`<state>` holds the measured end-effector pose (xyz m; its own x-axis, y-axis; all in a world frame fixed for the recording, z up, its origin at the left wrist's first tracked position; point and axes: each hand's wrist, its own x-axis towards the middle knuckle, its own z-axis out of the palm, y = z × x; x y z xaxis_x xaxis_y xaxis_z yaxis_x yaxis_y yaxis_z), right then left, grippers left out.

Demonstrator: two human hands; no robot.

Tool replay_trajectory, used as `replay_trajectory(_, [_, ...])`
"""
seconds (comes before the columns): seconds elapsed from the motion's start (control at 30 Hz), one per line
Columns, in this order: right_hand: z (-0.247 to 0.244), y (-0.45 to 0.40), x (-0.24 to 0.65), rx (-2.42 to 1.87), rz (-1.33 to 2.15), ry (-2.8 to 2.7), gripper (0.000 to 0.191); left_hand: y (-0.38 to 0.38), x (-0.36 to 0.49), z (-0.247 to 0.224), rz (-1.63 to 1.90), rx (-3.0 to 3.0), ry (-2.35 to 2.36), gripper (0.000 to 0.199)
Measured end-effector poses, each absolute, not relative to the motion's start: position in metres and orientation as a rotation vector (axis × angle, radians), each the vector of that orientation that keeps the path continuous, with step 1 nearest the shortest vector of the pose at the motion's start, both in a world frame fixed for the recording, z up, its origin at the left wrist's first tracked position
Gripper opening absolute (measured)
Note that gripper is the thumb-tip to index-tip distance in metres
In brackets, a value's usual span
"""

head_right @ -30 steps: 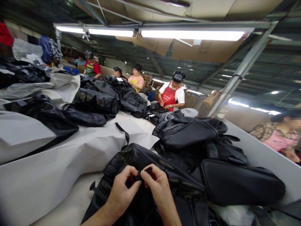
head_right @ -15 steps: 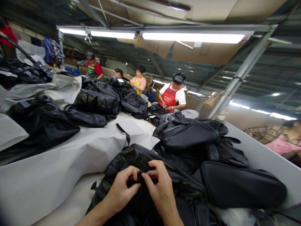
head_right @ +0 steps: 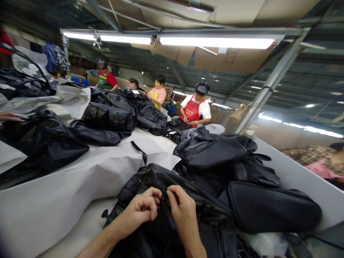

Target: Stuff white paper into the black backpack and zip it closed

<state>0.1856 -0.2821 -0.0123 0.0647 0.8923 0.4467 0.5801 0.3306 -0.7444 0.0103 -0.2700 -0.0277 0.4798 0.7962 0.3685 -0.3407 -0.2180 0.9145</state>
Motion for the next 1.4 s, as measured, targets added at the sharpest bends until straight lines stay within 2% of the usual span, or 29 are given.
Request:
replay_trajectory(0.1, [-0.017, -0.281, 0.184, -1.34, 0.71, -1.532, 0.032, -0.265, 0.013, -0.032, 1.139, 1.368, 0.577, 0.007])
replay_trajectory(0.23, [-0.018, -0.28, 0.179, -1.301, 0.835, -1.438, 0.046, -0.264, 0.017, -0.04, 1.158, 1.382, 0.702, 0.02])
replay_trajectory(0.43, [-0.005, -0.284, 0.171, -1.335, 1.049, -1.192, 0.058, -0.269, 0.019, -0.04, 1.124, 1.547, 0.702, 0.008])
replay_trajectory(0.5, [-0.002, -0.286, 0.171, -1.316, 1.136, -1.082, 0.06, -0.27, 0.013, -0.033, 1.007, 1.526, 0.728, 0.004])
replay_trajectory(0.6, [-0.003, -0.285, 0.172, -1.225, 1.201, -0.869, 0.06, -0.271, -0.006, -0.015, 0.611, 1.514, 0.725, 0.016])
replay_trajectory(0.7, [-0.002, -0.285, 0.172, -1.161, 1.199, -0.771, 0.058, -0.275, -0.03, 0.001, 0.181, 1.511, 0.435, 0.012])
replay_trajectory(0.73, [-0.001, -0.285, 0.172, -1.167, 1.196, -0.812, 0.056, -0.276, -0.036, 0.005, 0.113, 1.499, 0.342, 0.016])
replay_trajectory(0.8, [0.007, -0.287, 0.173, -1.213, 1.148, -0.977, 0.053, -0.278, -0.041, 0.006, 0.136, 1.454, 0.247, 0.031])
replay_trajectory(0.87, [0.018, -0.292, 0.183, -1.261, 1.006, -1.113, 0.051, -0.277, -0.039, 0.002, 0.316, 1.388, 0.234, 0.04])
replay_trajectory(1.0, [0.041, -0.312, 0.234, -1.403, 0.598, -1.082, 0.049, -0.272, -0.019, -0.002, 0.806, 1.325, 0.361, 0.04])
replay_trajectory(1.07, [0.043, -0.326, 0.265, -1.594, 0.448, -1.123, 0.044, -0.272, -0.008, 0.003, 0.895, 1.445, 0.5, 0.032])
replay_trajectory(1.17, [0.033, -0.348, 0.296, -1.828, 0.362, -1.223, 0.035, -0.279, 0.009, 0.015, 0.766, 1.951, 0.674, 0.016])
replay_trajectory(1.27, [0.012, -0.36, 0.297, -1.879, 0.292, -1.273, 0.025, -0.289, 0.031, 0.024, 0.575, 2.454, 0.814, 0.026])
replay_trajectory(1.4, [-0.016, -0.357, 0.274, -1.944, 0.145, -1.387, 0.011, -0.297, 0.064, 0.021, 0.577, 2.516, 0.849, 0.023])
